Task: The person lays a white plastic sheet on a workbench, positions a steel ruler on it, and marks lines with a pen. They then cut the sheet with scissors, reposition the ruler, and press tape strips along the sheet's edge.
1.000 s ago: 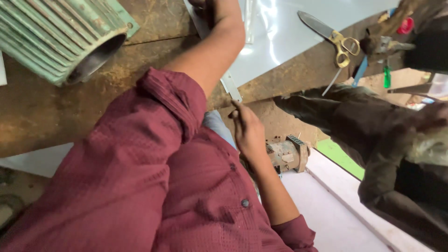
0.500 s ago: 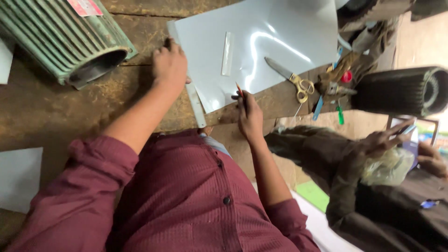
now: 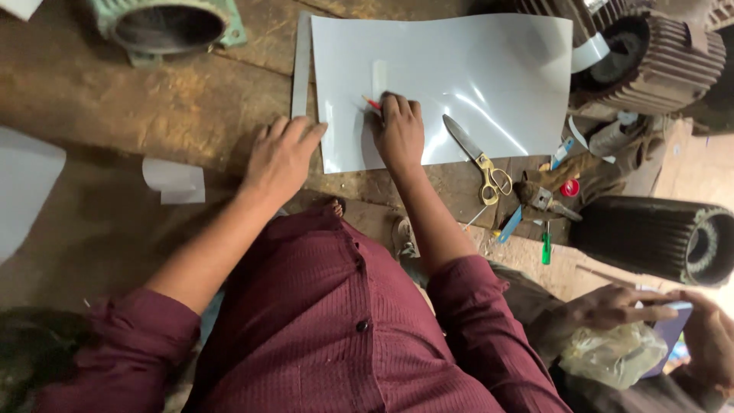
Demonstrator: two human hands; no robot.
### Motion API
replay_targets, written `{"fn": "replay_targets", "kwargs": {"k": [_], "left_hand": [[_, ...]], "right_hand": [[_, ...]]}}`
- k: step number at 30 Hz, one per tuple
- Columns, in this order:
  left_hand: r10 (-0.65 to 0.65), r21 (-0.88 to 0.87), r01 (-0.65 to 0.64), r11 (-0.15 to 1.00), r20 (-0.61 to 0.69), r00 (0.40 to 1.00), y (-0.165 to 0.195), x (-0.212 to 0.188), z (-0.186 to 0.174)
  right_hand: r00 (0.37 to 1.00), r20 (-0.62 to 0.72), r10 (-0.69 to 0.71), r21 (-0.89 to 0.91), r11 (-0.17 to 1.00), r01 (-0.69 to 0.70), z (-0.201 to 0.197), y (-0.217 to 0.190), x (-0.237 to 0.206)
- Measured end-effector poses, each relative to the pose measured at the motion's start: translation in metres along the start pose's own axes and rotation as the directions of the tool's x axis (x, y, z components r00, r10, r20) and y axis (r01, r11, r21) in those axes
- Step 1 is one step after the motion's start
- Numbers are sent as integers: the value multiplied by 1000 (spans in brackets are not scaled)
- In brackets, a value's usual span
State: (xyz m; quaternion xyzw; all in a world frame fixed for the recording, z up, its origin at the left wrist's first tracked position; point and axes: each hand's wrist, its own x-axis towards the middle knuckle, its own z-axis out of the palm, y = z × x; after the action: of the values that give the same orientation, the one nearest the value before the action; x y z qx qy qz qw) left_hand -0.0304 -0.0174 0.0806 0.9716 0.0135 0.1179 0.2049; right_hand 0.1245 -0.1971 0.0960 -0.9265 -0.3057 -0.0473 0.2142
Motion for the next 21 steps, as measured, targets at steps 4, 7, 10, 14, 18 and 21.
{"fn": "replay_targets", "kwargs": {"k": [4, 7, 10, 14, 18, 21], "left_hand": [[-122, -78, 125, 989, 51, 991, 16, -27, 17], [-118, 30, 116, 993, 53, 992, 20, -35, 30], [-156, 10, 155, 988, 91, 984, 20, -36, 39], [-146, 35, 144, 989, 71, 987, 12, -20, 45], [-123, 63, 119, 991, 68, 990, 2, -3, 49], [-113, 19, 112, 994, 91, 989, -2, -3, 50]], "right_hand": [[987, 144, -79, -41, 996, 85, -2, 3, -32], [971, 174, -161, 31, 987, 158, -10, 1, -53], [964, 166, -209, 62, 978, 201, -17, -3, -73], [933, 116, -340, 42, 940, 337, -25, -2, -91], [919, 225, -323, 34, 946, 324, -30, -4, -119], [928, 268, -257, 29, 965, 259, -24, -10, -132]]}}
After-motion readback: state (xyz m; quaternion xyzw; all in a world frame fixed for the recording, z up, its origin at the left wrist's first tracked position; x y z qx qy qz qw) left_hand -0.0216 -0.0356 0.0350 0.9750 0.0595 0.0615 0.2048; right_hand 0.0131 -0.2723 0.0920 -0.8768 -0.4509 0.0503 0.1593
